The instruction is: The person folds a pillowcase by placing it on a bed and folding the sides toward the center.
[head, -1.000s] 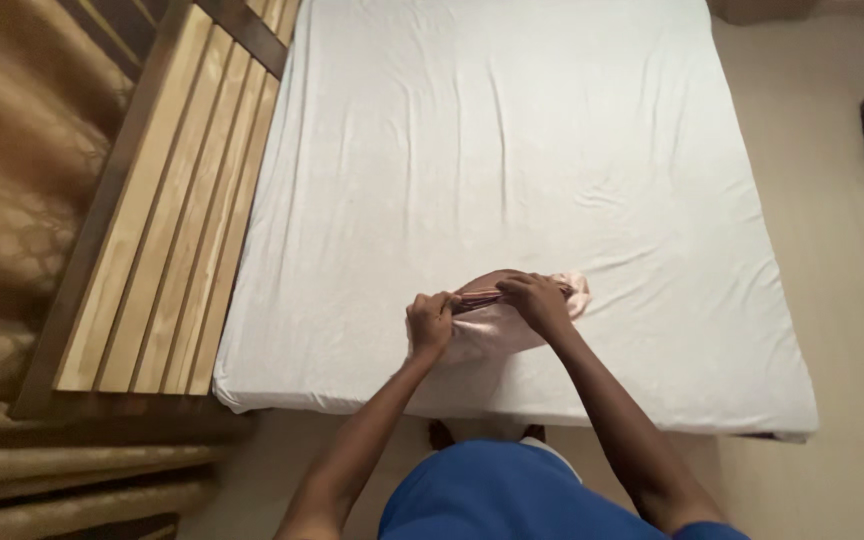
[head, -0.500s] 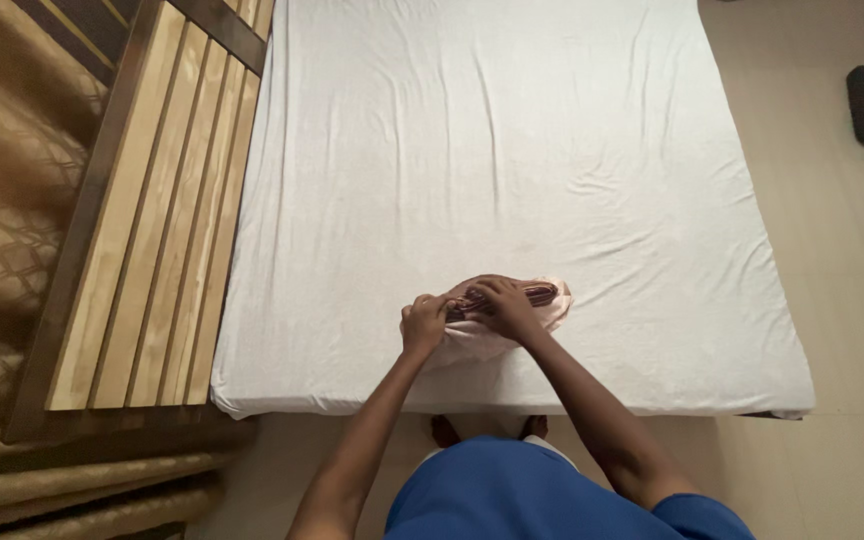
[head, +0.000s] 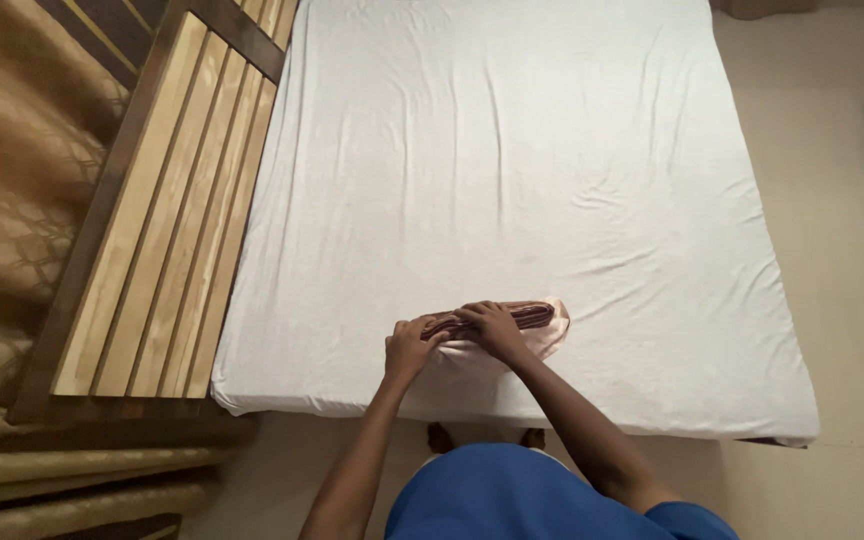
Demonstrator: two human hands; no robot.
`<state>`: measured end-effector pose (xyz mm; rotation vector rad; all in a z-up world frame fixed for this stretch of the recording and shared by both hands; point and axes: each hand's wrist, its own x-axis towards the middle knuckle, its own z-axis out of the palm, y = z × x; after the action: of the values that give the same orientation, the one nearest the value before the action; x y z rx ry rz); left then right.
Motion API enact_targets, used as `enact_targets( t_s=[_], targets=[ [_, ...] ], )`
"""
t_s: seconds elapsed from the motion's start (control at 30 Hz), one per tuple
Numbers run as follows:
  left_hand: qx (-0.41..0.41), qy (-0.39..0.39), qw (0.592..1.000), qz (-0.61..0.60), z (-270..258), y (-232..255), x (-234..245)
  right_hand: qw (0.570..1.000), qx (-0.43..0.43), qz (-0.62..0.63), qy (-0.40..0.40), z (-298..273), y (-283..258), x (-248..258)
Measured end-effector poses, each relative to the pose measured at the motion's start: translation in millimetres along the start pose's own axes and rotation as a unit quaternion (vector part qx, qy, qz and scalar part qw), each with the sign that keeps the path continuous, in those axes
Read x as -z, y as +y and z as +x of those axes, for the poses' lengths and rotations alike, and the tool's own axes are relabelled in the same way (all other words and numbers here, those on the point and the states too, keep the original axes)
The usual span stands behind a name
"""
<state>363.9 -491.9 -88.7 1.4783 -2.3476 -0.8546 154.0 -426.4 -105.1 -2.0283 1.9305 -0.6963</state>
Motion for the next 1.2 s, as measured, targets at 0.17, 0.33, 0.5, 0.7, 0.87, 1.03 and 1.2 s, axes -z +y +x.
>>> enact_targets(
  t_s=[0.17,0.33,0.5,0.7,0.87,1.03,1.2],
  targets=[
    [-0.031,0.042,0.999,0.009,-5.4,-7.6,-3.8,1.000,-0.006,0.004,-0.014,-0.6,4.4,9.6],
    [-0.008,0.057,0.998,-0.041,-10.1,-9.7,-5.1,0.999,0.024,0.016,0.013,-2.0,7.1,19.2],
    [0.017,0.061,0.995,-0.077,-14.6,-11.8,-6.4,0.992,-0.099,0.069,-0.039,-8.4,8.2,21.8],
    [0.073,0.062,0.989,-0.115,-32.8,-19.7,-6.4,0.986,-0.120,0.049,0.104,-21.8,44.9,43.2],
    [0.000,0.085,0.990,-0.114,-33.7,-3.6,-21.3,0.989,-0.059,0.094,0.096,-27.6,23.6,23.7],
    [-0.022,0.094,0.992,-0.085,-29.4,7.9,-30.2,0.996,-0.042,0.065,0.040,-42.2,-3.1,1.7],
    [-0.032,0.117,0.989,-0.089,-29.1,7.4,-29.6,0.999,-0.022,0.030,-0.028,-60.3,3.9,6.4]
  ],
)
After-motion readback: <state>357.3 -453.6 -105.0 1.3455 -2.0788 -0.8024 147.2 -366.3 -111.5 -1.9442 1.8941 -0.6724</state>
